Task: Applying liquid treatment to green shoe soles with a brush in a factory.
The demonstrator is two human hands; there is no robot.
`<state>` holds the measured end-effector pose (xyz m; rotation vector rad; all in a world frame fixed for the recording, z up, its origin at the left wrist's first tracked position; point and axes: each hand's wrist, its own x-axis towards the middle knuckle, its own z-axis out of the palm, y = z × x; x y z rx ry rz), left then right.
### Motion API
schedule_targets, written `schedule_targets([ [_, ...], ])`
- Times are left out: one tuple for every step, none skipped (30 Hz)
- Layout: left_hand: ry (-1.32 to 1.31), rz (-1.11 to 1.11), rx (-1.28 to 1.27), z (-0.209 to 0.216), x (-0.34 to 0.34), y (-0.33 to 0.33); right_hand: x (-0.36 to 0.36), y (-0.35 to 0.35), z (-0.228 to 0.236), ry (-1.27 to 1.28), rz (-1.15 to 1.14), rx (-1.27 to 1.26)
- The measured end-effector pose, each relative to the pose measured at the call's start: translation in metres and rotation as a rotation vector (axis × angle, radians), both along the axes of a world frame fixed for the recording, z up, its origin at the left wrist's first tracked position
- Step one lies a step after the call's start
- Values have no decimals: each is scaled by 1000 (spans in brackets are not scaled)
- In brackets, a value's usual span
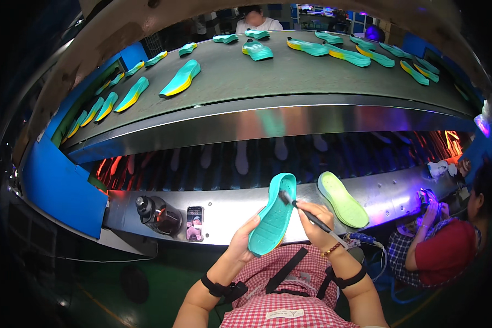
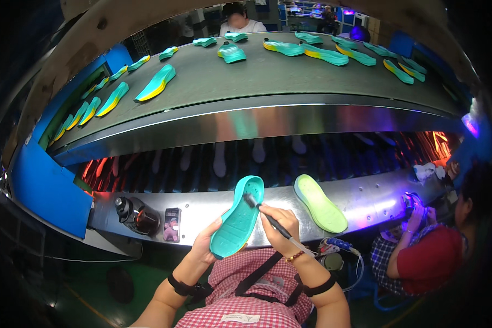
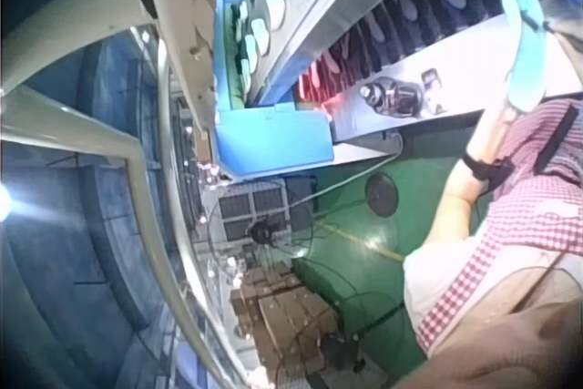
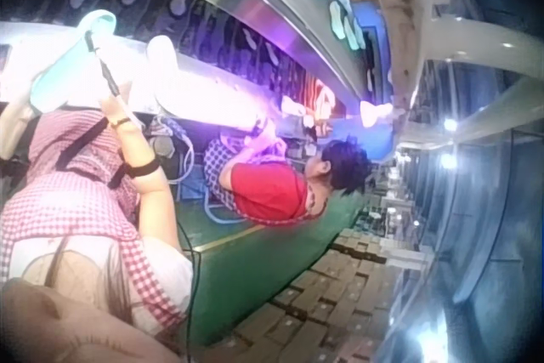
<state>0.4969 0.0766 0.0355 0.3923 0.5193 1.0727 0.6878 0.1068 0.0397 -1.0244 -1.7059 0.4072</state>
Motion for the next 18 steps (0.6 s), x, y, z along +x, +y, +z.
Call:
schedule_targets([
  [-9, -21, -4, 1, 2, -1, -1, 5, -6, 1, -7, 2],
  [-8, -27, -1, 2, 4, -3, -2, 12, -15, 30, -56, 12],
  [28, -28, 17, 4, 5, -4, -3, 18, -19, 60, -102, 27],
  [64, -28, 35, 5, 7, -4, -3, 12, -21, -33, -90, 88],
  [65, -31, 43, 3, 6, -4, -5, 3, -24, -10, -6, 73],
  [93, -7, 24, 1, 3, -3, -9, -6, -21, -4, 32, 50],
  [120, 23, 0, -1, -1, -3, -10, -17, -14, 1, 77, 23],
  [122, 25, 6, -2, -5, -1, -7, -27, -7, 86, 205, -136],
  [107, -1, -16, -2, -8, 1, -3, -37, 4, 168, 331, -294],
  [97, -22, -40, 1, -13, 3, 8, -40, 14, 124, 470, -608],
  [103, -18, -34, 7, -17, 4, 17, -40, 17, 127, 476, -601],
  [158, -28, 108, 22, -16, 11, 26, -41, 18, 520, 543, -654],
  [215, -29, 249, 42, -14, 15, 33, -43, 21, 918, 610, -689],
  [267, 40, 305, 71, -10, 19, 38, -40, 28, 1163, 585, -631],
  [216, 109, 311, 87, -10, 33, 46, -37, 22, 1318, 498, -534],
  [189, 164, 354, 100, -13, 56, 49, -34, 23, 1380, 407, -542],
  [-62, -139, 592, 111, -27, 83, 51, -30, 22, 1440, 316, -550],
  [-134, 20, 571, 122, -22, 107, 56, -25, 13, 1459, 309, -564],
])
